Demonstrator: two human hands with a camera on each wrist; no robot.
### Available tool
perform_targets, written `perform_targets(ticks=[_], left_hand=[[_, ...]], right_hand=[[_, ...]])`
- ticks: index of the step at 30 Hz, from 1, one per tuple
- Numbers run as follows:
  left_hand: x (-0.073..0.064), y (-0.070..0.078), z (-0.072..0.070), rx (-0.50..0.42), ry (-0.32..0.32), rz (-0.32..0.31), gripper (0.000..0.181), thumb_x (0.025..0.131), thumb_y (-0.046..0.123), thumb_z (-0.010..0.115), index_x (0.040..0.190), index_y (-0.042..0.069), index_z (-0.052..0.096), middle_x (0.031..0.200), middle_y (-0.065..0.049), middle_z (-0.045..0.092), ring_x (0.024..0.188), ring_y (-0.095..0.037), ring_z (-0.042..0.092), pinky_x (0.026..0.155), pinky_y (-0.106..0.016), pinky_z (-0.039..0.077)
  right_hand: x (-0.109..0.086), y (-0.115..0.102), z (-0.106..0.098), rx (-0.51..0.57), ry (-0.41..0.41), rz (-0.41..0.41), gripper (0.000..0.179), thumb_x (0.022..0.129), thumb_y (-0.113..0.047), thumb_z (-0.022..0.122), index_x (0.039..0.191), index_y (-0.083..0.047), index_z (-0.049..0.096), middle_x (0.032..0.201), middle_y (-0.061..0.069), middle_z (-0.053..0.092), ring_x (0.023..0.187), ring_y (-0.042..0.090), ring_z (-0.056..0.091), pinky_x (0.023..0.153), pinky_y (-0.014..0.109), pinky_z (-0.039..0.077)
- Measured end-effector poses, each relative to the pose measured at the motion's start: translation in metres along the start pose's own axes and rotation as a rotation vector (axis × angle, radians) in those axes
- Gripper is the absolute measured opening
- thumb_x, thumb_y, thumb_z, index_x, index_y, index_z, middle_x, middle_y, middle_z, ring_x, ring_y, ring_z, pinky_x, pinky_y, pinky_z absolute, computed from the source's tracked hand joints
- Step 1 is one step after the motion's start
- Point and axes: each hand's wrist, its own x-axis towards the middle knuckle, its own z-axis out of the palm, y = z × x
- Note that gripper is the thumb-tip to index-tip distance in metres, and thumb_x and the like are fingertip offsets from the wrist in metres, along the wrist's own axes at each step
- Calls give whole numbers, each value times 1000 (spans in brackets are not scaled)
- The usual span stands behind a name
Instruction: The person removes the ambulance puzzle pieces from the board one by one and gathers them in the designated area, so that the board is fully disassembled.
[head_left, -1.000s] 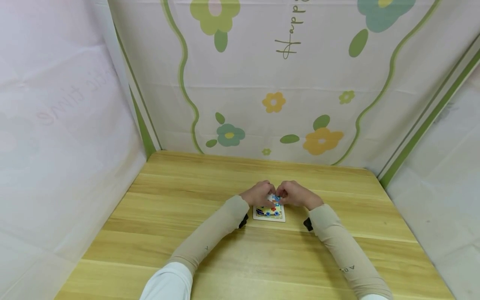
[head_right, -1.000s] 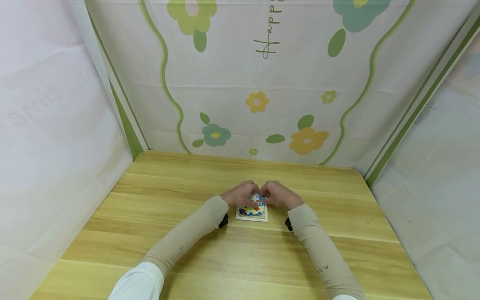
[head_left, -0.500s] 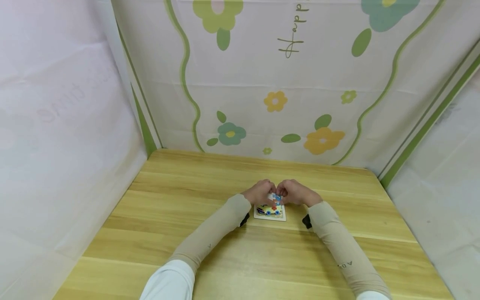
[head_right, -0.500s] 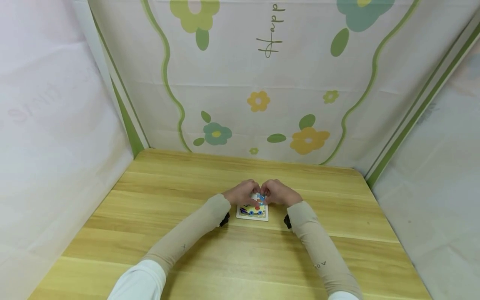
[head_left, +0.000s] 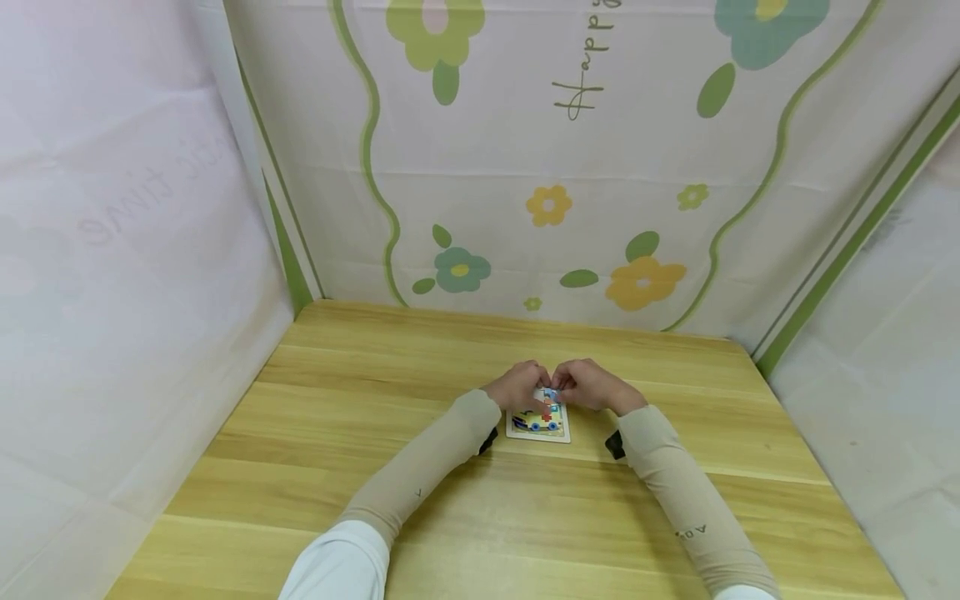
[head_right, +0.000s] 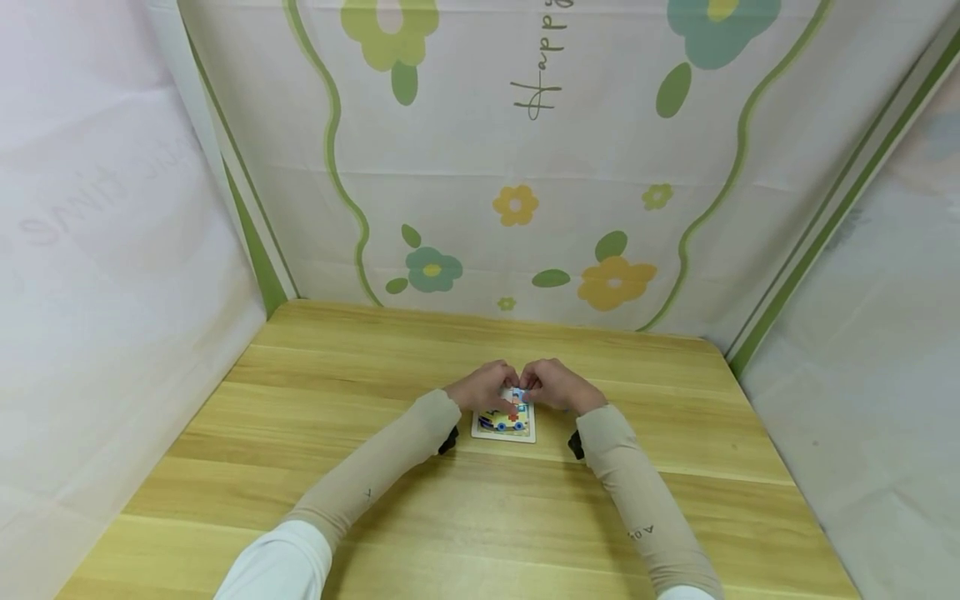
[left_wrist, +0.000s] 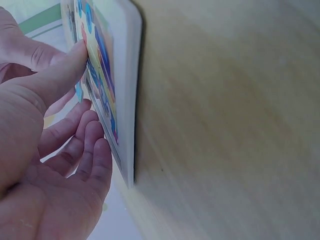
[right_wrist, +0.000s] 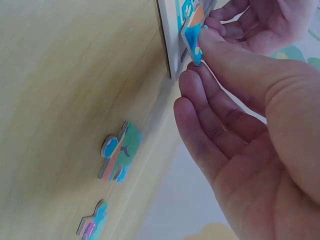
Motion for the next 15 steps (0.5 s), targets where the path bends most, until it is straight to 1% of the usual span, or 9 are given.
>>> perform_targets(ticks=[6,10,15], left_hand=[[0,-2,1,-12,-4,-1,44,92,26,85,126,3,69,121,-7,65,106,-14,60,97,-24,53],[0,-2,1,-12,-9,3,42,92,26,84,125,3,69,121,-7,65,106,-14,60,96,-24,54],[-1,0,1,-8,-7,8,42,93,25,84,125,4,69,122,-7,65,107,-15,61,95,-24,54]], right_hand=[[0,0,-1,-16,47,-34,10,101,0,67,106,-3,75,99,5,76,89,13,68,82,34,59],[-2,-1,-3,-11,46,-43,10,102,-1,66,104,-5,75,97,4,75,87,13,67,79,31,58],[-5,-1,-7,4,40,-58,9,103,-4,66,102,-7,75,96,3,75,87,18,69,77,28,56]])
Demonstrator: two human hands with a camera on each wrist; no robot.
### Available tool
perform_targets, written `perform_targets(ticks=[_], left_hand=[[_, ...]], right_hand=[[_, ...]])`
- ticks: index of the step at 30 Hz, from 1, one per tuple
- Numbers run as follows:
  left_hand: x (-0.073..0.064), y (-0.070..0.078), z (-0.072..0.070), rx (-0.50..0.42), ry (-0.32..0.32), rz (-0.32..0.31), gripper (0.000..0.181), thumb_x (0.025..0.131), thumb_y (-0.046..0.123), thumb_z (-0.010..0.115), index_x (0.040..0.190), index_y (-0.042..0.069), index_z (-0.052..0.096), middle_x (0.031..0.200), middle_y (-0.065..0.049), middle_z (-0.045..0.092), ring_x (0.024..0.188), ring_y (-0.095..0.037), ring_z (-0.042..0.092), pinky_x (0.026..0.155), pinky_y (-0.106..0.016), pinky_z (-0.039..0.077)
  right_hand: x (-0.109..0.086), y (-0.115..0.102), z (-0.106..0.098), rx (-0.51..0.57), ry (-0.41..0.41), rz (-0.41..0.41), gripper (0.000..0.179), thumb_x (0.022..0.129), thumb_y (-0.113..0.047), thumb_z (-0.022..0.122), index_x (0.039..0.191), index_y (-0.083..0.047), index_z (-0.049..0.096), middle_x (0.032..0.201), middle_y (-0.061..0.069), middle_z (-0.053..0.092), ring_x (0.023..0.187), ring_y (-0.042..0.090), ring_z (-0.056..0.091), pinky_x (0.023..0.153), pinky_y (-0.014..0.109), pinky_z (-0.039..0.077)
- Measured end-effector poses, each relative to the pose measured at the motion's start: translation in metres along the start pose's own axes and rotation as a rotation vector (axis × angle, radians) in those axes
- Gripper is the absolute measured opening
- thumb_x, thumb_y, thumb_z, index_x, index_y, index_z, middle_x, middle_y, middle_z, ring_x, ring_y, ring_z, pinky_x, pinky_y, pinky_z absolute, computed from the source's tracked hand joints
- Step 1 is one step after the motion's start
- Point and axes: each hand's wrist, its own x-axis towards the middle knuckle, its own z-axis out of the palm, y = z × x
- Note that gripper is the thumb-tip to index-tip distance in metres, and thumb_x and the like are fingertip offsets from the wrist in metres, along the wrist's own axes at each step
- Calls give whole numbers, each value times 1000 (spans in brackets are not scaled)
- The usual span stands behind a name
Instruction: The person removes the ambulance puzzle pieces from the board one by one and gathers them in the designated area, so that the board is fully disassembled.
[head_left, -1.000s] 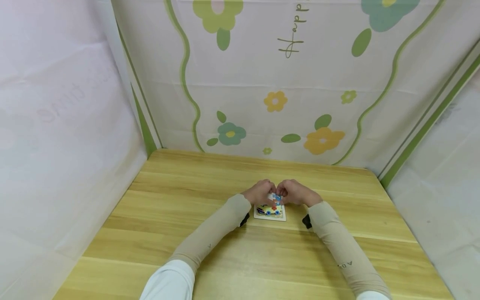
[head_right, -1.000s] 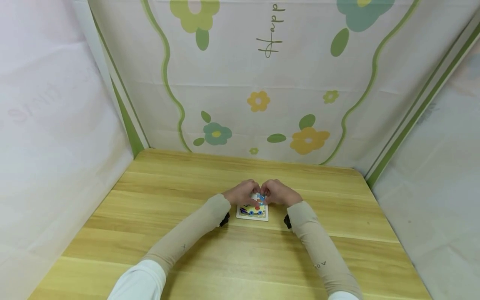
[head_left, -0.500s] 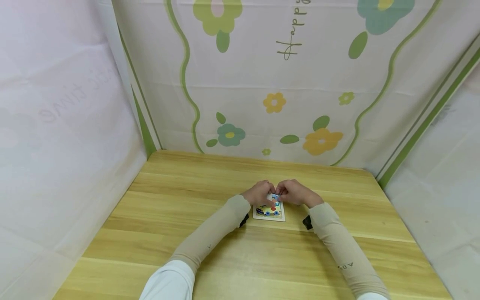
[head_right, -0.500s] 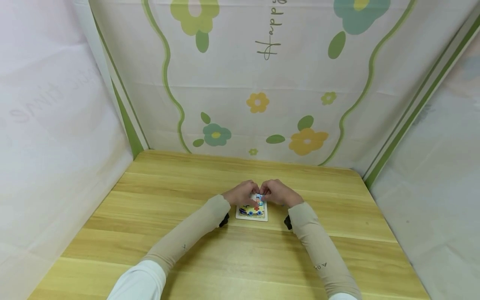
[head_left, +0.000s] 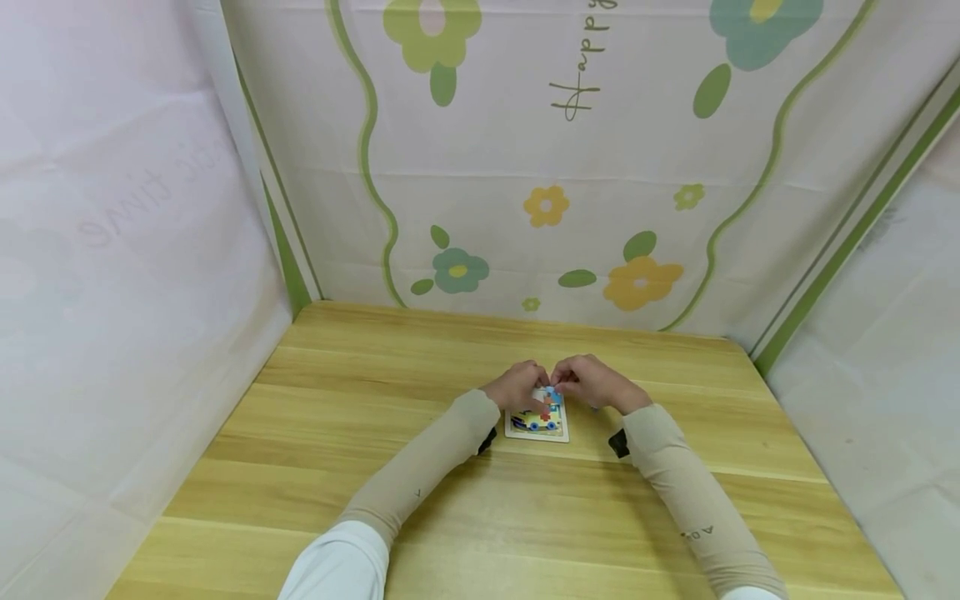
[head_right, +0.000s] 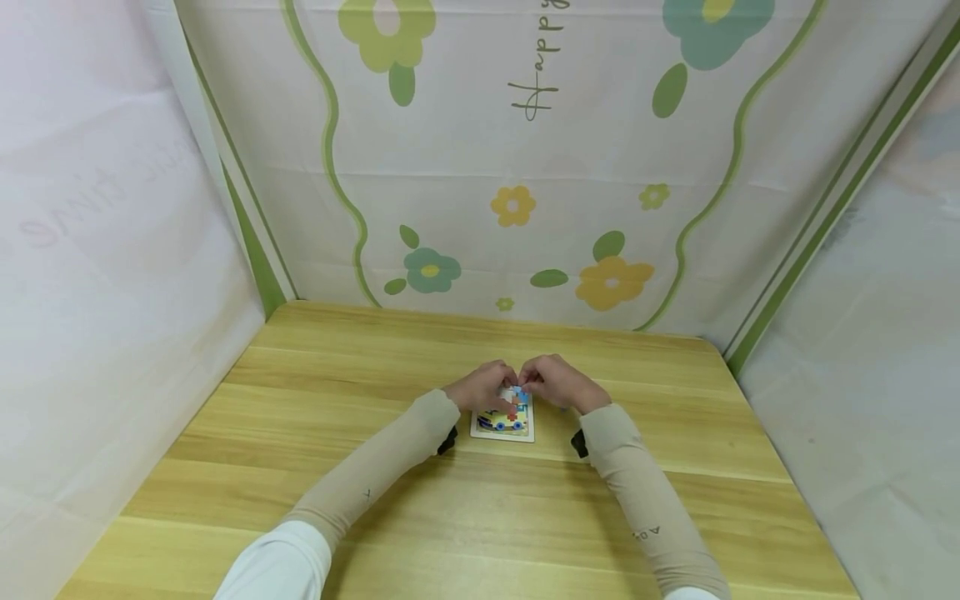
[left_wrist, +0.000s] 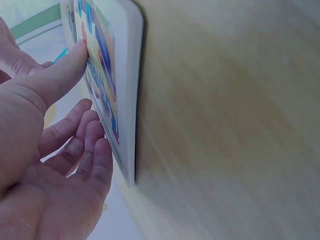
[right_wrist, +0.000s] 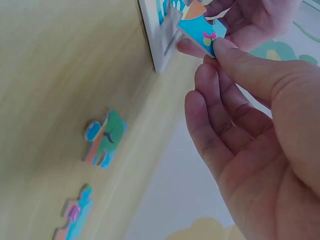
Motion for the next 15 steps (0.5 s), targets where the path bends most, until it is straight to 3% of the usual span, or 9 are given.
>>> perform_targets(ticks=[8,15], left_hand=[[-1,4,-2,7,1,-4,45,92,26,84,127,1,69,123,-10,65,108,-17,62,97,-26,54],[-2,4,0,8,2,-23,46,92,28,84,128,3,69,124,-8,65,111,-17,62,99,-27,54]], right_hand=[[-11,3,-13,4,-9,32,10,105,-7,65,101,-9,74,96,5,74,83,17,65,75,28,55],[-32,13,-26,-23,-3,46,9,104,-7,65,100,-7,73,96,10,74,81,20,65,74,29,54]])
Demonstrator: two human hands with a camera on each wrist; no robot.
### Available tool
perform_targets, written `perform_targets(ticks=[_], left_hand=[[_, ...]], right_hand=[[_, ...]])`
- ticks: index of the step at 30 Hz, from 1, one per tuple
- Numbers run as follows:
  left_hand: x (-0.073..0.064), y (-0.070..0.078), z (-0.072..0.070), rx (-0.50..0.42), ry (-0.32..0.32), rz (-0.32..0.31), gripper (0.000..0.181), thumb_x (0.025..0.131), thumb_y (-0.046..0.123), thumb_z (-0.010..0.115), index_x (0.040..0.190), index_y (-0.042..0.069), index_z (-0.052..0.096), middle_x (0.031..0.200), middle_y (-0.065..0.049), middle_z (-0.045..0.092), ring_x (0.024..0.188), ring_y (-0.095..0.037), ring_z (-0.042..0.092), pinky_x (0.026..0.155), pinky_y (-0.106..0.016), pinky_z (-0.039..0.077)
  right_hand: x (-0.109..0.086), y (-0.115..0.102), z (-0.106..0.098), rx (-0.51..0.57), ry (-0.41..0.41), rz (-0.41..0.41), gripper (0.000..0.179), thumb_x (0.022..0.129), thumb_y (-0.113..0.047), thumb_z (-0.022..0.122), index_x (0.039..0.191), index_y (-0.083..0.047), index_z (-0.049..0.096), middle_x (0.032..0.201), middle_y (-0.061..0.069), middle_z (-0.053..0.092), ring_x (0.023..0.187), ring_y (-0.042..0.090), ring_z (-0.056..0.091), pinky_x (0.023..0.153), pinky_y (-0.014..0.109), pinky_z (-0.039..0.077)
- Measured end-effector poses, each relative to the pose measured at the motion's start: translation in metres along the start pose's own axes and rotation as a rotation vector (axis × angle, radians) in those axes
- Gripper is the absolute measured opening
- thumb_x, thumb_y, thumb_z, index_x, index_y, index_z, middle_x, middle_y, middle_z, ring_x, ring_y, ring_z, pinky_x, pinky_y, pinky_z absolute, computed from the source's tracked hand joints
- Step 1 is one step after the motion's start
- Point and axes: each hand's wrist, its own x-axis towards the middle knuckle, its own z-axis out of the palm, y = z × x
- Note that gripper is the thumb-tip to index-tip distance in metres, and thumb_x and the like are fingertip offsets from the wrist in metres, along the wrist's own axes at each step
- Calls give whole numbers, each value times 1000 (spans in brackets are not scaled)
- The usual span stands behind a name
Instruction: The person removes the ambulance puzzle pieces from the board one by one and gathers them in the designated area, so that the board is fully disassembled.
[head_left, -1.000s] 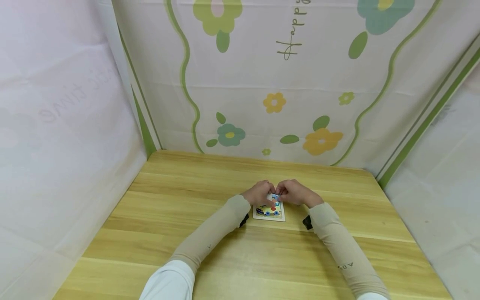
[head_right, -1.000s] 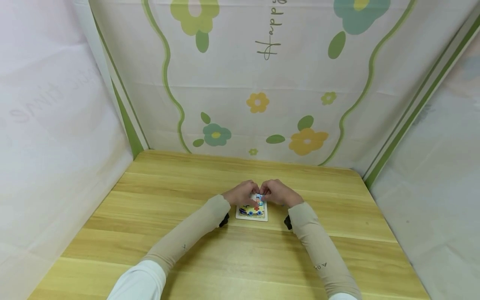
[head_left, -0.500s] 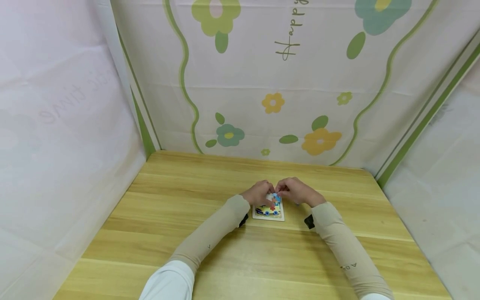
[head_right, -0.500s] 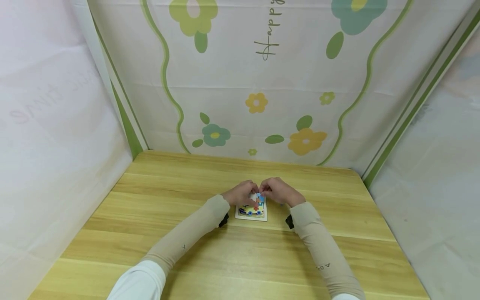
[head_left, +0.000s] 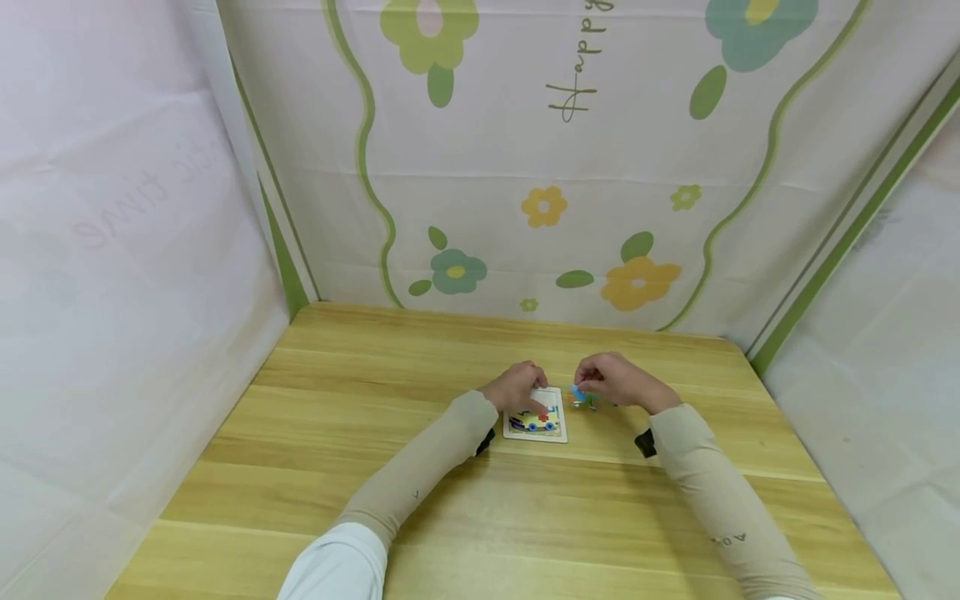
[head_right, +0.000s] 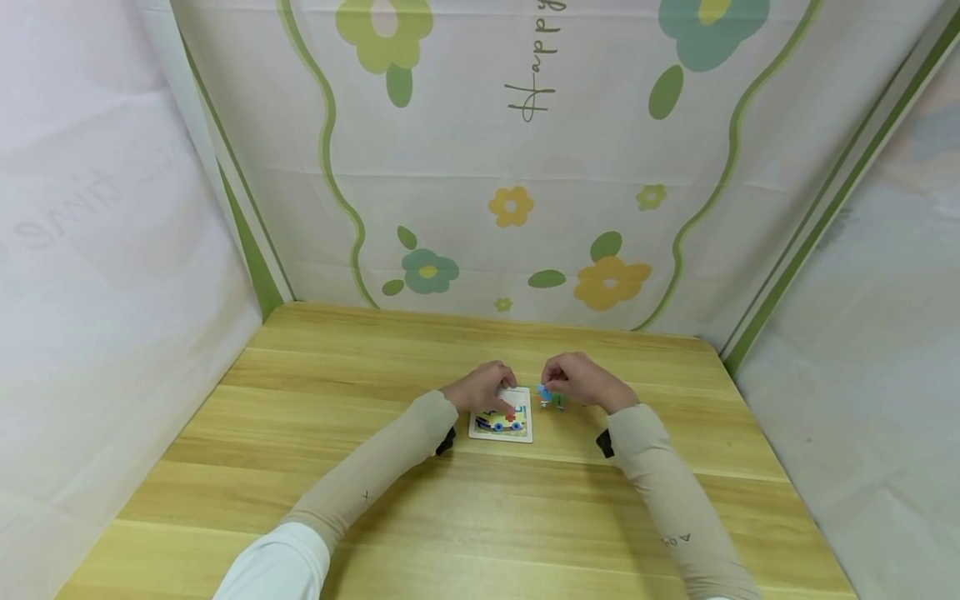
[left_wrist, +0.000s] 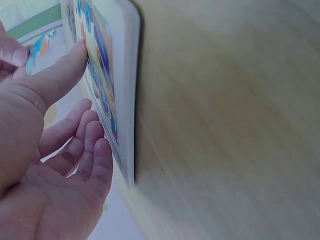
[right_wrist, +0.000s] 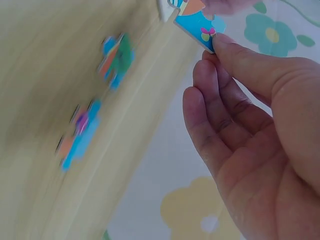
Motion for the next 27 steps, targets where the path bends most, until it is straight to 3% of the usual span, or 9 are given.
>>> perform_targets(ticks=[10,15,19,27], left_hand=[[-1,-1,1,-14,-4,-10,47,93,28,83,131,3,68,125,-7,64,112,-15,61,101,-25,53],[-2,-2,0,-16,1,0,47,93,27,84,130,3,68,125,-7,64,112,-16,61,101,-25,53],[-1,-2,0,-17,3,-3,47,93,27,84,130,4,68,124,-6,64,111,-15,61,100,-25,53],[1,-2,1,-11,-2,-5,47,93,28,83,130,4,67,125,-6,64,111,-15,60,101,-25,53]], right_hand=[[-47,35,-22,-38,49,30,9,103,-5,66,96,-7,71,93,7,71,79,11,58,71,26,50],[-67,55,-35,-76,48,101,10,103,-5,66,96,-9,72,95,8,72,83,16,62,72,27,51],[-76,71,-41,-59,32,158,11,103,-4,65,97,-8,73,95,7,73,85,19,63,72,28,51],[-82,97,-39,-57,37,172,12,102,-6,67,95,-9,76,95,2,75,85,13,61,74,27,50]])
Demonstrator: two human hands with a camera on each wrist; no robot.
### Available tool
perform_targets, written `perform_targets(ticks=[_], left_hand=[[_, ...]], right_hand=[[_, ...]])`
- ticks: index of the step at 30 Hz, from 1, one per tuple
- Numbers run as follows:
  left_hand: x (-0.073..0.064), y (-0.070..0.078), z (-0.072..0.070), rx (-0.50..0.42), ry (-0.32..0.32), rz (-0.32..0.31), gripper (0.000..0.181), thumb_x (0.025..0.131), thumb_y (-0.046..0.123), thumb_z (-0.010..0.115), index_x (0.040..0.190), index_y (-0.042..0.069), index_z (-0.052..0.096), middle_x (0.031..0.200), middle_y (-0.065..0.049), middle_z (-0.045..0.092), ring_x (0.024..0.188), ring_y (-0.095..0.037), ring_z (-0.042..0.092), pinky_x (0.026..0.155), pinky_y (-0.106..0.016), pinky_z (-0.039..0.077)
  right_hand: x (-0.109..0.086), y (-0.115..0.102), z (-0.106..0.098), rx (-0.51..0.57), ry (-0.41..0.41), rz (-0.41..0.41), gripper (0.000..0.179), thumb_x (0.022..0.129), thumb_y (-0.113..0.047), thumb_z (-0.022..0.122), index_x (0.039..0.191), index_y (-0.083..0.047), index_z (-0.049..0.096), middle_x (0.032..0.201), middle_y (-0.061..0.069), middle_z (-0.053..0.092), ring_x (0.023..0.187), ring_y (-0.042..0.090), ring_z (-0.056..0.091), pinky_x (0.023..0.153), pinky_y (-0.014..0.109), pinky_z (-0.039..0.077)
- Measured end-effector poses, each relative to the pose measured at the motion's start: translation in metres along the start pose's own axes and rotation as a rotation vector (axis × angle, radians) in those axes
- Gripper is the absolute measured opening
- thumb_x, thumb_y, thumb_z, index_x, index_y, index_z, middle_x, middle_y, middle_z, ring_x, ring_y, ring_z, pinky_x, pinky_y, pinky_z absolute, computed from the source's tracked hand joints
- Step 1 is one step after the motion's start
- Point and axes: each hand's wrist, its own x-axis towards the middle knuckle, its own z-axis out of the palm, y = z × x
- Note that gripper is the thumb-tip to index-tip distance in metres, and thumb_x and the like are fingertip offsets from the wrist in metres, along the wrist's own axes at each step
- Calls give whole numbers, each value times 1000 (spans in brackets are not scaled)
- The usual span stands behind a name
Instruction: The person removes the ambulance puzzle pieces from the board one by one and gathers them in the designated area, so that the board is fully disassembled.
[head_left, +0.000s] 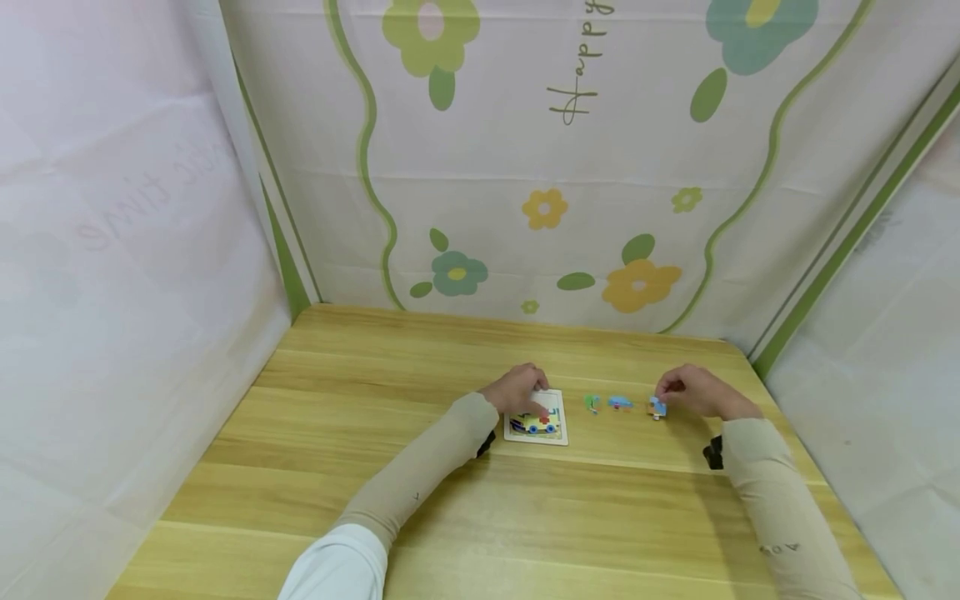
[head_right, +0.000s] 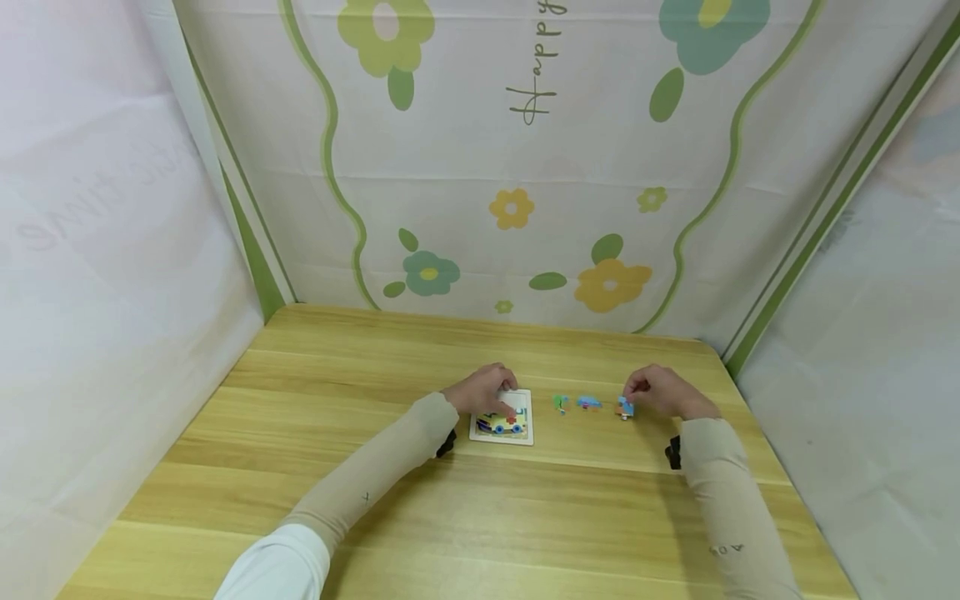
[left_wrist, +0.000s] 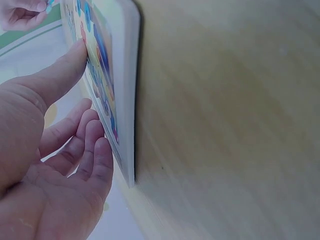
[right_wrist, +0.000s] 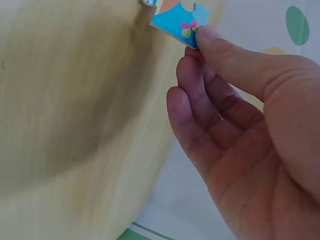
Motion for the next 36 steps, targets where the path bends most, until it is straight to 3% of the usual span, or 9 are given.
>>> perform_targets(ticks=[9,23,31,36], left_hand=[[2,-2,2,-6,6,-3,47,92,28,84,129,5,68,124,-5,64,110,-14,60,100,-24,52],[0,-2,1,-17,-3,-8,48,93,28,84,131,4,67,125,-6,63,111,-14,59,101,-24,52],[0,-8,-4,-69,-35,55,44,96,27,81,131,4,67,127,-7,63,115,-18,60,101,-26,51],[1,-18,-9,-86,-35,76,43,97,28,79,131,5,68,127,-7,65,112,-16,59,99,-26,51]], right_hand=[[15,6,17,1,24,-4,12,102,-7,68,96,-10,78,97,2,77,87,10,61,77,28,51],[23,12,25,3,38,-12,12,103,-10,68,99,-10,79,98,5,78,87,9,65,78,31,54],[25,4,22,-14,47,-2,9,102,-10,70,103,-8,79,101,5,78,94,17,69,84,41,58],[30,-18,20,-12,28,-35,12,100,-10,72,109,-3,77,104,8,77,95,20,70,85,43,60]])
